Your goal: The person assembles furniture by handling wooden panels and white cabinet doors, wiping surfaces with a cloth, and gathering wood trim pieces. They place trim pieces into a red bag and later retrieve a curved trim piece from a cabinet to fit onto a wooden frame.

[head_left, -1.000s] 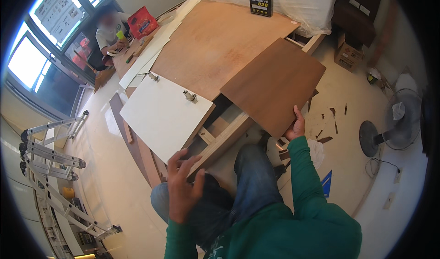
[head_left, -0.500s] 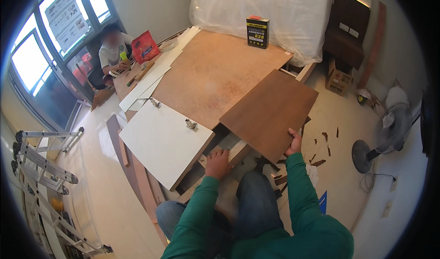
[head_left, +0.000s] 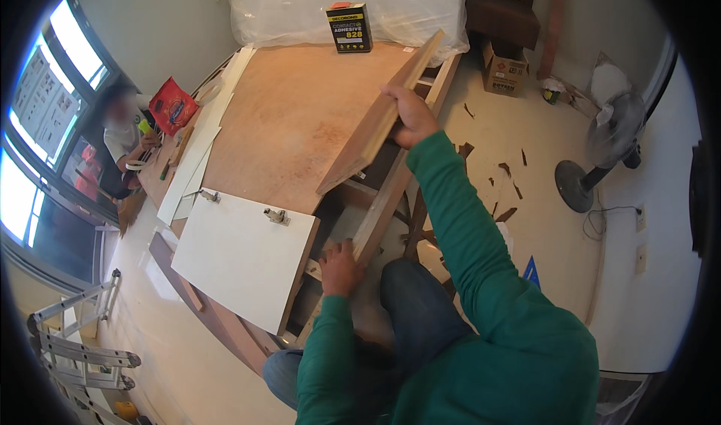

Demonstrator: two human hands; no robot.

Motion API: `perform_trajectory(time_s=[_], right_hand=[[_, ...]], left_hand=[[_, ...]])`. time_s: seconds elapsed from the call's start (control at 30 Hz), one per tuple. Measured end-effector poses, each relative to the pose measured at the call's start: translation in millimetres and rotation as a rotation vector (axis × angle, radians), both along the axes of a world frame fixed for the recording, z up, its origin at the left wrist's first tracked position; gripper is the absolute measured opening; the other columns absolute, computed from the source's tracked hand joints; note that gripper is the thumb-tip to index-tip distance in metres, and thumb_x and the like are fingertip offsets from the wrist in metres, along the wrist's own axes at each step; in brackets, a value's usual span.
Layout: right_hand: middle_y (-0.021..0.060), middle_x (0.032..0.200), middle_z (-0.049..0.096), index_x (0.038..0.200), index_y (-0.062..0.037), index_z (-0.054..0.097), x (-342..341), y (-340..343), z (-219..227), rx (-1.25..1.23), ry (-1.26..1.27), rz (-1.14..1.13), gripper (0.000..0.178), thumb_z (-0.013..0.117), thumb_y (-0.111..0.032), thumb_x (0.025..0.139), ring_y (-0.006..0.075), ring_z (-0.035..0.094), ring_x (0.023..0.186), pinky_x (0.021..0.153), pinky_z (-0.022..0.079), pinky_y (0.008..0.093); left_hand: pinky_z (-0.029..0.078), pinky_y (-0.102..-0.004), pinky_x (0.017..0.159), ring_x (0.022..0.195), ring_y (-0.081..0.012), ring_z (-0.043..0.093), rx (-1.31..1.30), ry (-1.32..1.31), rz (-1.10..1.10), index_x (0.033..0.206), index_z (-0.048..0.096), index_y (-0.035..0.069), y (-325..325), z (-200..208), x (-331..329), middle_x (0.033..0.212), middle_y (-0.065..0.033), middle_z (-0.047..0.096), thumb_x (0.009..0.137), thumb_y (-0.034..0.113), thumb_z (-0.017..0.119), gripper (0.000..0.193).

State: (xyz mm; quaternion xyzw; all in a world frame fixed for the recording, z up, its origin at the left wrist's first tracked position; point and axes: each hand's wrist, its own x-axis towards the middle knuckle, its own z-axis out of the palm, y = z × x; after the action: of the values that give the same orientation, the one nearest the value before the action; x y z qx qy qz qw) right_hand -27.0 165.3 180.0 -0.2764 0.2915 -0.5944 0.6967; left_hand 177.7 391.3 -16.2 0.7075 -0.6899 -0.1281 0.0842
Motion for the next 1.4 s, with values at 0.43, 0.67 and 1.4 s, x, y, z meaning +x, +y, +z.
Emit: perform_trajectory(time_s=[0.43, 0.67, 1.4], right_hand=[[0.0246, 0.123, 0.066, 0.13, 0.0119, 0.058, 106.0, -87.3, 49.2, 0.016, 0.631, -0.065, 0.062, 0.07, -0.033, 0.089, 0.0328, 0.068, 0.106, 0.092, 0.053, 0.0437], [0.0248, 0.122, 0.066, 0.133, 0.0127, 0.056, 110.0, -95.1, 44.0, -0.016, 0.64, -0.068, 0.067, 0.071, -0.037, 0.09, 0.0339, 0.068, 0.106, 0.09, 0.054, 0.0448], [0.0171, 0.118, 0.066, 0.123, 0.0, 0.057, -16.2, -10.8, 1.5, 0.057, 0.172, -0.017, 0.039, 0.071, -0.019, 0.091, 0.0314, 0.068, 0.107, 0.096, 0.057, 0.0507]], left_hand=[[0.041, -0.0608, 0.103, 0.126, -0.0374, 0.056, -0.058, 0.06, -0.009, 0.135, 0.055, 0.009, 1.5, 4.8, 0.8, 0.133, -0.0144, 0.061, 0.082, 0.032, 0.083, 0.065], [0.039, -0.0585, 0.107, 0.131, -0.0399, 0.054, -0.009, 0.084, 0.0, 0.142, 0.054, 0.007, 1.7, 6.5, 1.0, 0.138, -0.0166, 0.06, 0.081, 0.033, 0.083, 0.072], [0.043, -0.0522, 0.102, 0.121, -0.0342, 0.061, -0.035, 0.04, 0.041, 0.136, 0.056, 0.011, 3.8, 3.4, 1.8, 0.128, -0.014, 0.065, 0.082, 0.035, 0.083, 0.065]])
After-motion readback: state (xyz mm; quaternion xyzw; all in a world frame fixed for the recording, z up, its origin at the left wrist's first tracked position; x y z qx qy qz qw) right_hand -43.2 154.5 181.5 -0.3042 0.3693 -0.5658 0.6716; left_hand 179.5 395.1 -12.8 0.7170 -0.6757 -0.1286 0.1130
